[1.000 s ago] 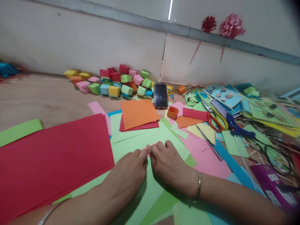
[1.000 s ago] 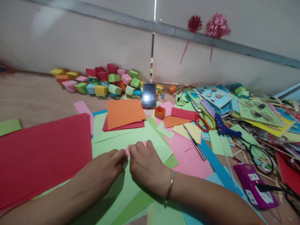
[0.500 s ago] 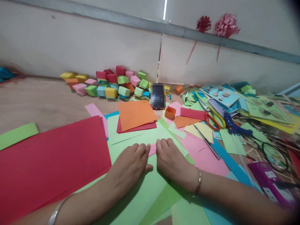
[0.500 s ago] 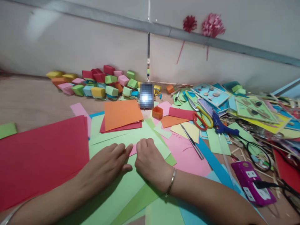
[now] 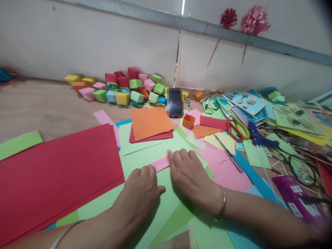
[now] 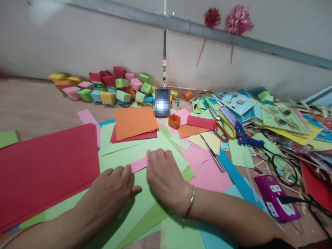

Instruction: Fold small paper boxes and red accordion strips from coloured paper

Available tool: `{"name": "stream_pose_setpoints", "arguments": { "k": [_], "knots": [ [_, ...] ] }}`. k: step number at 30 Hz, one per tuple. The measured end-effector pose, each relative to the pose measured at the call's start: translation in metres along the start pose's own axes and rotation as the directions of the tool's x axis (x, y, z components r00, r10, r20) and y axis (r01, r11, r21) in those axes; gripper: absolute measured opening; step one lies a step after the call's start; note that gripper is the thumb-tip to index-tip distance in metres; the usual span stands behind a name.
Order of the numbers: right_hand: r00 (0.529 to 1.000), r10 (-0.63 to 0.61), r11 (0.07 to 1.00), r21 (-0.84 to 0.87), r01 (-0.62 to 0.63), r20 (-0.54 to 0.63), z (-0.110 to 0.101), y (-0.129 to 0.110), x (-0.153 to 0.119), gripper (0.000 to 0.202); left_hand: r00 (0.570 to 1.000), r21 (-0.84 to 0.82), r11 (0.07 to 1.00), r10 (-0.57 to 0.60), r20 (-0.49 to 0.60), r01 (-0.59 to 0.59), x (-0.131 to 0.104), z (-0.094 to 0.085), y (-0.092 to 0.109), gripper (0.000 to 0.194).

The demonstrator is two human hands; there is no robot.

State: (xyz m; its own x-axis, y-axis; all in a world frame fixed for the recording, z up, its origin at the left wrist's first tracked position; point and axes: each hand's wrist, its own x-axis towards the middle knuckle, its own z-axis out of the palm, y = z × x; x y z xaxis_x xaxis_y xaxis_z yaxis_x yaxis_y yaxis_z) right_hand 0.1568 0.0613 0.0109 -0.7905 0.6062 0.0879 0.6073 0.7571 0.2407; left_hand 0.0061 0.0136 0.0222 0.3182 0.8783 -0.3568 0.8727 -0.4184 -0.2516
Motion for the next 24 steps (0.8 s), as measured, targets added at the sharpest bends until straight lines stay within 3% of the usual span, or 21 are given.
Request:
{"name": "stream_pose_setpoints", "arguments": {
  "k": [3,7,11,14,17,21,24],
  "knots": [
    [0.992,-0.110,0.991,0.076,0.114,-0.055,0.001,-0.017,-0.005,0.027,0.999,0.015,0.999,0.033,-0.014,-0.033,-0.001,0.002,-0.001,0.032],
    [0.993,-0.118,0.991,0.073,0.116,0.018,0.005,-0.023,-0.005,0.024,0.999,-0.013,0.999,0.045,-0.008,-0.046,-0.002,0.002,-0.002,0.034],
    [0.979,0.020,0.999,-0.029,-0.015,0.204,0.000,-0.009,-0.001,0.016,0.999,-0.057,0.998,0.036,-0.039,-0.038,0.000,0.001,-0.003,0.035],
    [0.960,0.069,0.995,-0.082,-0.048,0.271,-0.006,-0.001,0.002,0.018,0.997,-0.106,0.994,0.018,-0.071,-0.026,0.002,0.001,-0.007,0.036],
    [0.961,0.084,0.995,-0.072,-0.067,0.265,-0.007,0.004,0.004,0.020,0.994,-0.140,0.990,-0.034,-0.101,0.019,0.005,0.000,-0.012,0.037],
    [0.957,0.249,0.968,-0.062,-0.242,0.149,-0.008,0.016,0.010,0.022,0.990,-0.173,0.982,-0.094,-0.104,0.075,0.012,0.000,-0.021,0.033],
    [0.946,0.259,0.958,0.073,-0.277,0.194,-0.010,0.029,0.016,0.027,0.991,-0.252,0.963,-0.116,-0.066,0.096,0.015,-0.002,-0.029,0.034]
  ]
}}
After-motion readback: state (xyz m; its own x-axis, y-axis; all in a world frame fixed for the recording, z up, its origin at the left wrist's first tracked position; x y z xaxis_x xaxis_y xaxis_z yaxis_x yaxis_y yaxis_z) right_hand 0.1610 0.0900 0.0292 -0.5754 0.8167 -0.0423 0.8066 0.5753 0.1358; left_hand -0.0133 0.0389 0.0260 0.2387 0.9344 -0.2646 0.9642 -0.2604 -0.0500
